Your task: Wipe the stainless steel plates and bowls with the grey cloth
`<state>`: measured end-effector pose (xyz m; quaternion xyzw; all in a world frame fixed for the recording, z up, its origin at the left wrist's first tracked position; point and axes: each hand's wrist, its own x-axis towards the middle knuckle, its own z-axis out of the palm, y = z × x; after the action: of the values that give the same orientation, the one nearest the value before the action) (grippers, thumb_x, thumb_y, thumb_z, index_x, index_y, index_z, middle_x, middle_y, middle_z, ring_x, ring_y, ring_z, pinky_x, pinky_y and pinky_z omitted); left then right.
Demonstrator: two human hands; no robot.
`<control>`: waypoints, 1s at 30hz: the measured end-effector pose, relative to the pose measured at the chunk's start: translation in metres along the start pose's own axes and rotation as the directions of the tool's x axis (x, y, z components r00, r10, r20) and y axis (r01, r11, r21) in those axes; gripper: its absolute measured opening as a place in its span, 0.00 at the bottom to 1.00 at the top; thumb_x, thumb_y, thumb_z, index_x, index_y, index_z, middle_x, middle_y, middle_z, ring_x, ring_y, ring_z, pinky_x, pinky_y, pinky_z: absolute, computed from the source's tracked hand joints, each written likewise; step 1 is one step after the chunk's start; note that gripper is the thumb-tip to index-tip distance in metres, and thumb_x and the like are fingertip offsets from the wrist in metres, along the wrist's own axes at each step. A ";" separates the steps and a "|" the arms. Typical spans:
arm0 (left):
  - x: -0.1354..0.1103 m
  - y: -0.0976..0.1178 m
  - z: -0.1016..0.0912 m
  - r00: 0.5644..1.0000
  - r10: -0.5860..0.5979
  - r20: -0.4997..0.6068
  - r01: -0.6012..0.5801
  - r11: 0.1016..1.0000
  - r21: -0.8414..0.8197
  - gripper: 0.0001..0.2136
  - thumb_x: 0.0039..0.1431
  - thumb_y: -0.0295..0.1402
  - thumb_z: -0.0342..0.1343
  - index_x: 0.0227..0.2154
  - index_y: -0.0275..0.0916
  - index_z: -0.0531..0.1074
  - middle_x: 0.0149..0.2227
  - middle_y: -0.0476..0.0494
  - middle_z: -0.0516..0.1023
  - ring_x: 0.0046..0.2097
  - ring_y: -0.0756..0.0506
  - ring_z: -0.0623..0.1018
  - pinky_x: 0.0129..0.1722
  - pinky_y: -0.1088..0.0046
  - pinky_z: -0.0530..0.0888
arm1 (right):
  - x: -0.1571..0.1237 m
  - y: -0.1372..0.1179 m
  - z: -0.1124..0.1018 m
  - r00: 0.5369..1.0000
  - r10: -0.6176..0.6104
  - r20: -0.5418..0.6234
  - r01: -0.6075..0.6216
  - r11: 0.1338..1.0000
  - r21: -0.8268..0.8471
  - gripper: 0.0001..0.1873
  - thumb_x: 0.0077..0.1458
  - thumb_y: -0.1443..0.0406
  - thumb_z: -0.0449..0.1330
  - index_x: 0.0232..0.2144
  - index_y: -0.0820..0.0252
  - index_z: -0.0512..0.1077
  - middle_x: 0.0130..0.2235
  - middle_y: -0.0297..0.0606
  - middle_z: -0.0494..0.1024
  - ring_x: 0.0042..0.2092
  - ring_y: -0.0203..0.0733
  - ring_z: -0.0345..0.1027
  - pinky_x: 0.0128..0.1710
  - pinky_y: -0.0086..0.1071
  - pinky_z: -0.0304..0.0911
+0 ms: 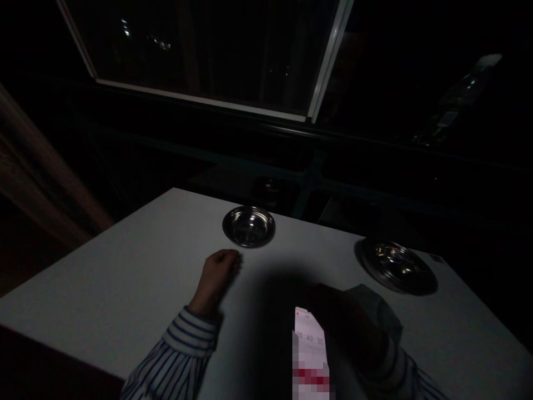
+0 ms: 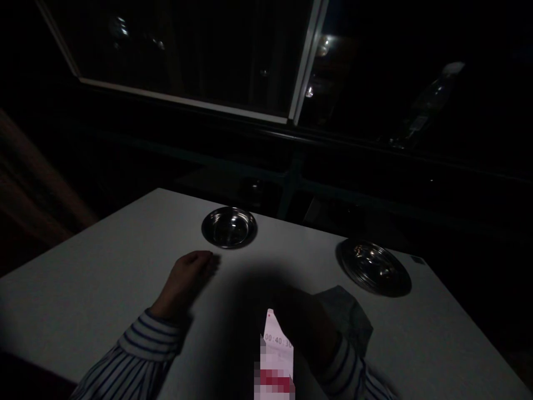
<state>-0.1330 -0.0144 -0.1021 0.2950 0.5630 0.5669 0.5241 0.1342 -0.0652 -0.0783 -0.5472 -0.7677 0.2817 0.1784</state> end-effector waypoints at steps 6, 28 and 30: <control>0.029 -0.015 0.003 0.995 -0.041 -0.089 0.022 0.978 -0.206 0.07 0.45 0.32 0.58 0.26 0.33 0.70 0.26 0.45 0.74 0.27 0.52 0.74 0.30 0.74 0.72 | 0.090 -0.058 0.001 0.974 -0.188 0.126 0.226 0.818 -0.529 0.16 0.58 0.66 0.46 0.39 0.58 0.73 0.40 0.43 0.75 0.43 0.45 0.67 0.41 0.34 0.61; 0.041 -0.030 0.011 0.998 -0.031 0.052 0.050 0.908 -0.417 0.11 0.40 0.34 0.63 0.24 0.31 0.73 0.25 0.44 0.75 0.26 0.53 0.72 0.27 0.77 0.67 | 0.164 -0.097 0.046 0.909 -0.324 0.260 0.410 0.592 -0.694 0.16 0.58 0.67 0.46 0.37 0.63 0.73 0.42 0.44 0.74 0.46 0.48 0.63 0.42 0.39 0.57; 0.041 -0.030 0.011 0.998 -0.028 0.051 0.047 0.907 -0.419 0.11 0.39 0.35 0.63 0.24 0.31 0.73 0.25 0.44 0.75 0.26 0.52 0.72 0.27 0.77 0.67 | 0.164 -0.098 0.045 0.911 -0.317 0.265 0.408 0.594 -0.693 0.16 0.58 0.67 0.46 0.38 0.64 0.73 0.43 0.45 0.73 0.46 0.48 0.63 0.42 0.38 0.58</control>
<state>-0.1267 0.0216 -0.1387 0.1772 0.4218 0.6578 0.5983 -0.0196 0.0542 -0.0579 -0.3871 -0.9187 -0.0628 -0.0472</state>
